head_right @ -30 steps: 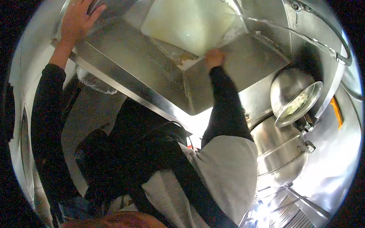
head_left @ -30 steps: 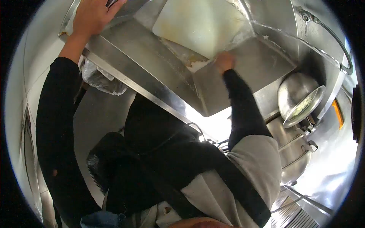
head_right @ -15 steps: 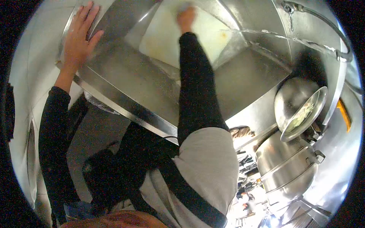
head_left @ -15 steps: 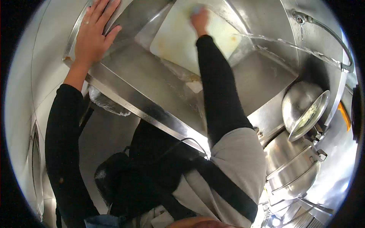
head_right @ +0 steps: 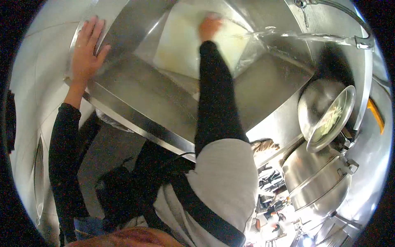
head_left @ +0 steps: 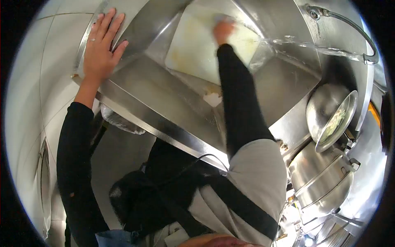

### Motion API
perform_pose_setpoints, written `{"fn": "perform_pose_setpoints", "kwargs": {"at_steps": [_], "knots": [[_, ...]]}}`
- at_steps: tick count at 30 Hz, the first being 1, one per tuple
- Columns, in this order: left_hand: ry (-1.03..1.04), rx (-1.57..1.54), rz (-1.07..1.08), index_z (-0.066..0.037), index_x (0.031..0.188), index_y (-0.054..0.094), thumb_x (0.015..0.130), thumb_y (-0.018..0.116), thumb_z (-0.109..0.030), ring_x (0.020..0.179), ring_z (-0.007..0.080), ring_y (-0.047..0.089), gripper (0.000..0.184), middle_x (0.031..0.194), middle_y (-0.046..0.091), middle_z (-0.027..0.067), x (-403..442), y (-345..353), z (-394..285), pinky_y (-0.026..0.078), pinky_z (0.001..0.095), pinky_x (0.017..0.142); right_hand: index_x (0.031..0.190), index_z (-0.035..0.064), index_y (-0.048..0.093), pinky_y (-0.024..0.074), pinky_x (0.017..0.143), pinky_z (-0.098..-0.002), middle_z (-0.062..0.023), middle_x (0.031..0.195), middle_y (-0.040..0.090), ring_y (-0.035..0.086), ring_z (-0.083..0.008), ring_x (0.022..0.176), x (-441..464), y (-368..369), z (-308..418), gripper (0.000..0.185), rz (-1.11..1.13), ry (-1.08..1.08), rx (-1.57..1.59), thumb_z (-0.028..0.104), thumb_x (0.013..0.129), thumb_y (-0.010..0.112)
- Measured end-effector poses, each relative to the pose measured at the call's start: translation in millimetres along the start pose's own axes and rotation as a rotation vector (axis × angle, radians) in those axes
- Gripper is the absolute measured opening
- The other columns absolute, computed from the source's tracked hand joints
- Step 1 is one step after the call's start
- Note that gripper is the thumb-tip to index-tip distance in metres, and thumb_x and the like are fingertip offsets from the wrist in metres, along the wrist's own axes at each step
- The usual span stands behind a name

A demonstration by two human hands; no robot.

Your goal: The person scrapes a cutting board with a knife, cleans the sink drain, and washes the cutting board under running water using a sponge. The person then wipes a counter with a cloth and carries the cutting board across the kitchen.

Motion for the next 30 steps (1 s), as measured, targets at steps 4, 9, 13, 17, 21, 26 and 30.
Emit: {"fn": "perform_pose_setpoints", "kwargs": {"at_steps": [4,9,13,17,21,26,30], "knots": [[0.005,0.007,0.005,-0.024,0.148,0.045,0.088,0.069,-0.026,0.142,0.0340,0.037,0.065,0.156,0.038,0.0023,-4.9,1.6,5.1,0.030,0.0498,0.116,0.140,0.0062,0.046,0.0470,0.098,-0.0532,-0.0324,0.131,0.055,0.059,-0.0466,0.115,-88.4,-188.4,34.4,0.057,0.474,-0.405,1.172,0.019,0.086,0.058],[0.003,0.046,0.038,-0.021,0.150,0.041,0.088,0.069,-0.030,0.143,0.0371,0.034,0.069,0.158,0.034,0.0043,-0.8,-3.7,-4.2,0.031,0.0489,0.116,0.134,0.0002,0.050,0.0551,0.075,-0.0480,-0.0225,0.097,0.071,0.069,-0.0382,0.088,-56.1,-117.6,-92.5,0.070,0.820,0.099,0.845,0.044,0.083,0.068],[0.014,0.033,0.013,-0.021,0.151,0.041,0.088,0.069,-0.030,0.143,0.0374,0.034,0.069,0.158,0.034,0.0046,1.7,-0.8,-2.6,0.031,0.0492,0.116,0.122,0.0018,0.058,0.0529,0.078,-0.0476,-0.0203,0.099,0.068,0.066,-0.0338,0.091,57.3,-106.2,-52.9,0.055,0.274,0.154,0.844,0.041,0.085,0.065],[0.023,0.018,0.032,-0.021,0.150,0.041,0.087,0.070,-0.029,0.143,0.0382,0.034,0.069,0.158,0.035,0.0051,2.5,-5.1,-5.3,0.032,0.0496,0.115,0.117,0.0109,0.065,0.0478,0.092,-0.0491,-0.0214,0.119,0.060,0.055,-0.0384,0.109,31.9,-177.2,40.8,0.038,0.206,-0.270,0.821,0.022,0.080,0.063],[0.002,0.013,0.027,-0.020,0.149,0.043,0.087,0.070,-0.028,0.143,0.0387,0.034,0.068,0.158,0.035,0.0058,-1.4,-2.7,2.8,0.031,0.0497,0.116,0.120,0.0044,0.063,0.0496,0.096,-0.0446,-0.0220,0.122,0.052,0.052,-0.0381,0.116,-12.3,-128.0,-48.7,0.047,0.253,-0.351,1.042,0.025,0.078,0.068],[-0.040,0.005,0.026,-0.024,0.148,0.045,0.086,0.070,-0.027,0.141,0.0343,0.037,0.067,0.157,0.037,0.0024,-4.1,-1.0,3.0,0.030,0.0503,0.115,0.125,0.0054,0.058,0.0479,0.098,-0.0465,-0.0216,0.124,0.049,0.048,-0.0404,0.121,54.5,-96.4,-31.1,0.067,0.444,-0.169,0.987,0.033,0.069,0.081],[-0.032,-0.011,0.035,-0.025,0.148,0.045,0.086,0.070,-0.027,0.142,0.0339,0.037,0.068,0.157,0.037,0.0024,-3.0,-1.5,0.2,0.030,0.0504,0.116,0.126,0.0136,0.058,0.0465,0.099,-0.0519,-0.0194,0.137,0.045,0.044,-0.0433,0.125,66.8,-172.0,-30.5,0.062,0.002,-0.376,0.993,0.034,0.072,0.081]]}}
Point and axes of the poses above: each hand's wrist, its own x-axis towards the middle knuckle, its own y-axis out of the palm, z = x × y, the point moved 3 cm from there along x, towards the middle knuckle
